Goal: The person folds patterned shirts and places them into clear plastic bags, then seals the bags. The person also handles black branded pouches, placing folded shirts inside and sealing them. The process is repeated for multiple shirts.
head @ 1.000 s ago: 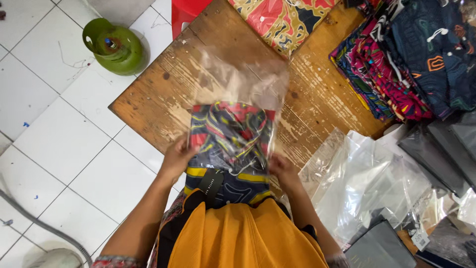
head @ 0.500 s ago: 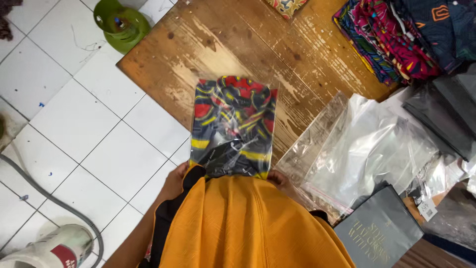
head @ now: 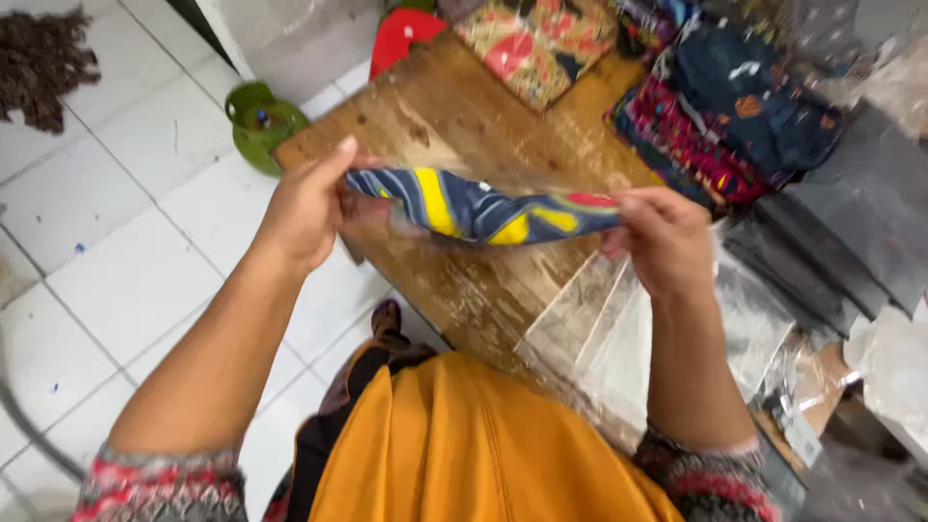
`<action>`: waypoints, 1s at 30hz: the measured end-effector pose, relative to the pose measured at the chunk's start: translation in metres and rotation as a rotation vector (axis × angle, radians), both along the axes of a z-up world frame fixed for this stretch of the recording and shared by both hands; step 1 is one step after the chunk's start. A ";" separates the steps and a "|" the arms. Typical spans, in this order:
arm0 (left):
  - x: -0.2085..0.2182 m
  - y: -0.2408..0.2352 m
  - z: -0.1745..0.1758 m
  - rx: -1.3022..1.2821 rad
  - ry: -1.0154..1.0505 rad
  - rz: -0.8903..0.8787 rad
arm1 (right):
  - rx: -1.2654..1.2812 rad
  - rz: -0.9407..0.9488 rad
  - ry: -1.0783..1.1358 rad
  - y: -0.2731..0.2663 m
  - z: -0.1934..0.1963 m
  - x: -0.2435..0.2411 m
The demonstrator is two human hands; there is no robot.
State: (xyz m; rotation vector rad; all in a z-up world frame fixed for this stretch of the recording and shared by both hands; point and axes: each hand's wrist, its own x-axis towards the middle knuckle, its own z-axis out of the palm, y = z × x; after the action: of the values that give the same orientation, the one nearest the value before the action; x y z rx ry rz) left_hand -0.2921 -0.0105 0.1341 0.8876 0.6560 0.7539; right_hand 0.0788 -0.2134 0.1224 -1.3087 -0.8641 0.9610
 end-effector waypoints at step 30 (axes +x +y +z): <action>0.011 0.036 0.035 0.660 0.366 0.125 | -0.190 0.049 -0.134 -0.029 0.006 0.010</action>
State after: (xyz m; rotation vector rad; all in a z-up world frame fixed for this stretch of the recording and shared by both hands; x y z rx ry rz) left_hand -0.2812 0.0257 0.1696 1.6261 0.8024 0.9509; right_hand 0.0887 -0.2420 0.1283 -1.5340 -0.9284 1.0221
